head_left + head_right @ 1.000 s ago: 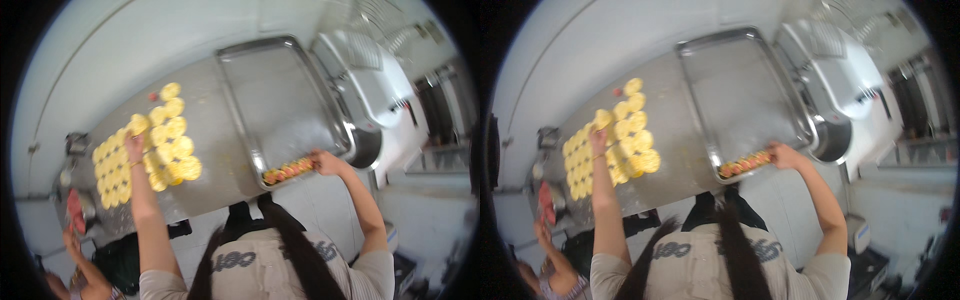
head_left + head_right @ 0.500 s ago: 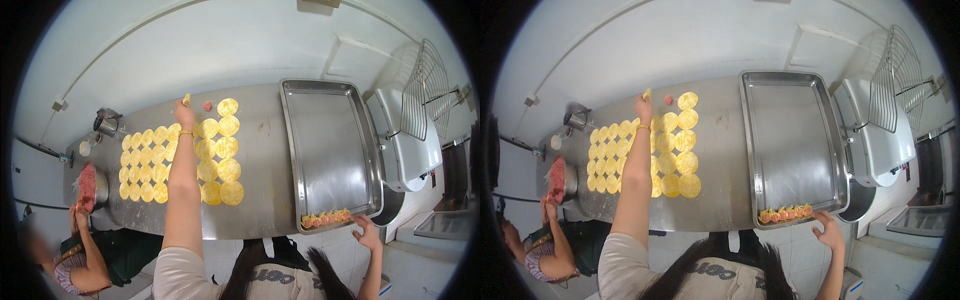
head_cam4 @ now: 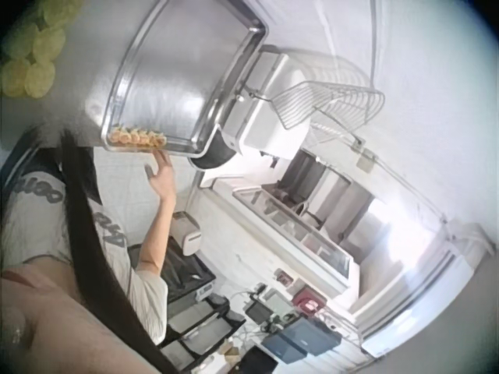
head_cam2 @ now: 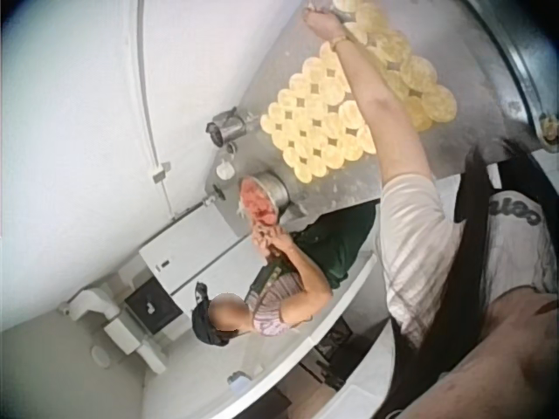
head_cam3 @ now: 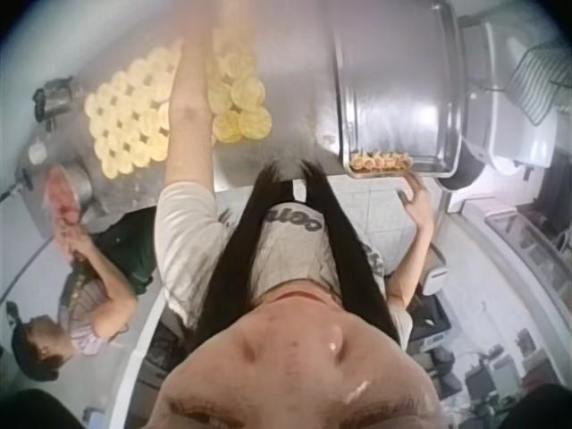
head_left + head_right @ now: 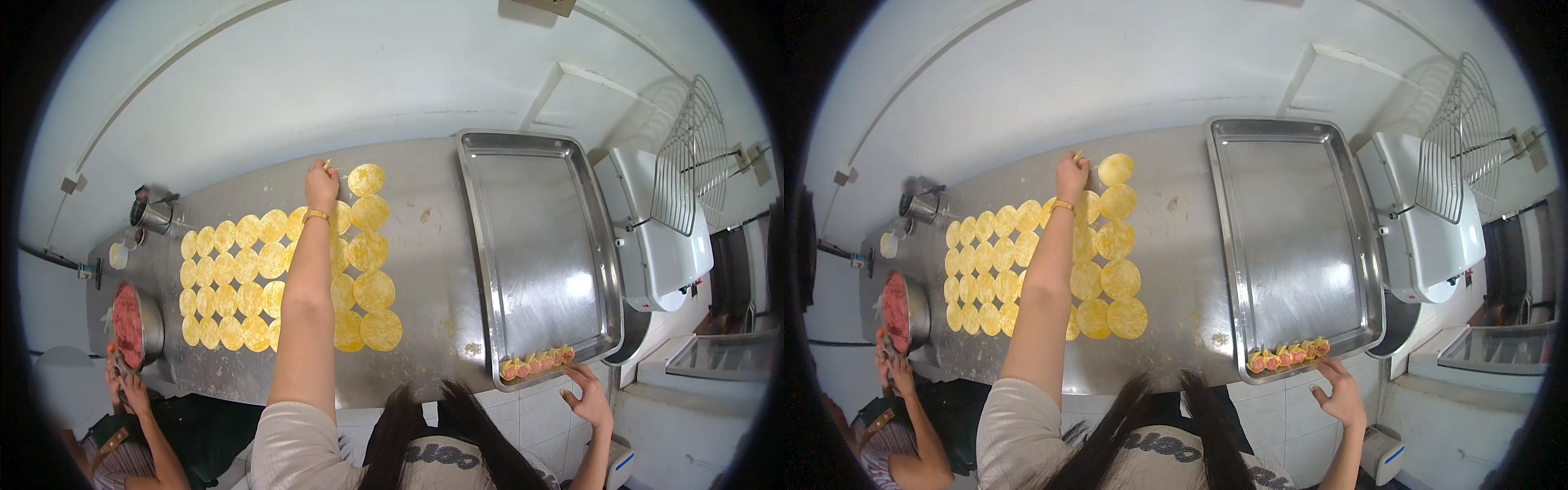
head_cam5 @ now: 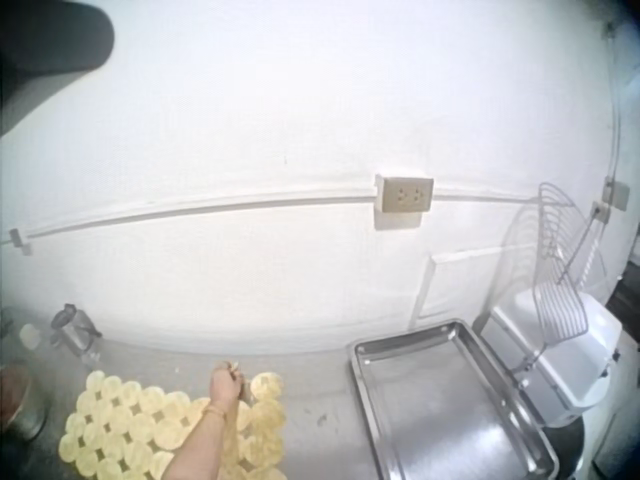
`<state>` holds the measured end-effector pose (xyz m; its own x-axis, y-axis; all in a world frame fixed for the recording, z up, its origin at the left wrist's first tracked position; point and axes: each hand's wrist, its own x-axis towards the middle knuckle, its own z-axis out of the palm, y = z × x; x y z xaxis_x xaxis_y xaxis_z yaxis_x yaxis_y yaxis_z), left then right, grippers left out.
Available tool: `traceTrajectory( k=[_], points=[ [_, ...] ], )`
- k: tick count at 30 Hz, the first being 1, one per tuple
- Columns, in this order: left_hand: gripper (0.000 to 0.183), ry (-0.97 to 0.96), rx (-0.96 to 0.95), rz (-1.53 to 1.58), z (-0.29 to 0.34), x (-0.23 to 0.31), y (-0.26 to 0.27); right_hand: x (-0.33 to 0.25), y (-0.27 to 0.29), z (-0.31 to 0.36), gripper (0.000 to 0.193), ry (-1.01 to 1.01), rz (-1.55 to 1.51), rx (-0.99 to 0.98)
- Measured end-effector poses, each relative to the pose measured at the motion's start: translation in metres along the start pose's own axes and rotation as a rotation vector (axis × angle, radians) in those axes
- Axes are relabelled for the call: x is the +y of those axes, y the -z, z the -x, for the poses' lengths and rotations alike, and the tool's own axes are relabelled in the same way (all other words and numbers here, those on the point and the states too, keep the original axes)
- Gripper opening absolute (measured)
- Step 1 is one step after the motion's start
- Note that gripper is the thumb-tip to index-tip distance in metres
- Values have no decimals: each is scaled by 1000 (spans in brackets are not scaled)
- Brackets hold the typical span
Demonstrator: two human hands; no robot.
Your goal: The person places a small red filling onto round yellow dough discs, folds each disc in half to enclose the filling, and places the finished pastries onto a metal tray. A coworker is visible in the background also preparing pastries.
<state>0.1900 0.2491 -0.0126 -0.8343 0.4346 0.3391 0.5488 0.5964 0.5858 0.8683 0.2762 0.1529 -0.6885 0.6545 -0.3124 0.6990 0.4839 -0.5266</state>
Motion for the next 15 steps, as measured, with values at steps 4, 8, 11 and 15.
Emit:
traceTrajectory(
  k=[4, 8, 11, 15],
  points=[
    [36, 250, -79, 231, -3, -12, 6, -4, -1, -5, 49, 29, -23, 21],
    [26, 505, -91, 773, -4, -20, 22, -8, 8, -10, 49, 73, -59, 57],
    [25, 601, -249, 1249, 3, -15, 52, -12, 17, -13, 50, 122, -18, 127],
    [25, 487, -539, 1471, 74, 38, 93, -31, 3, -34, 41, 72, -569, 176]
  ],
)
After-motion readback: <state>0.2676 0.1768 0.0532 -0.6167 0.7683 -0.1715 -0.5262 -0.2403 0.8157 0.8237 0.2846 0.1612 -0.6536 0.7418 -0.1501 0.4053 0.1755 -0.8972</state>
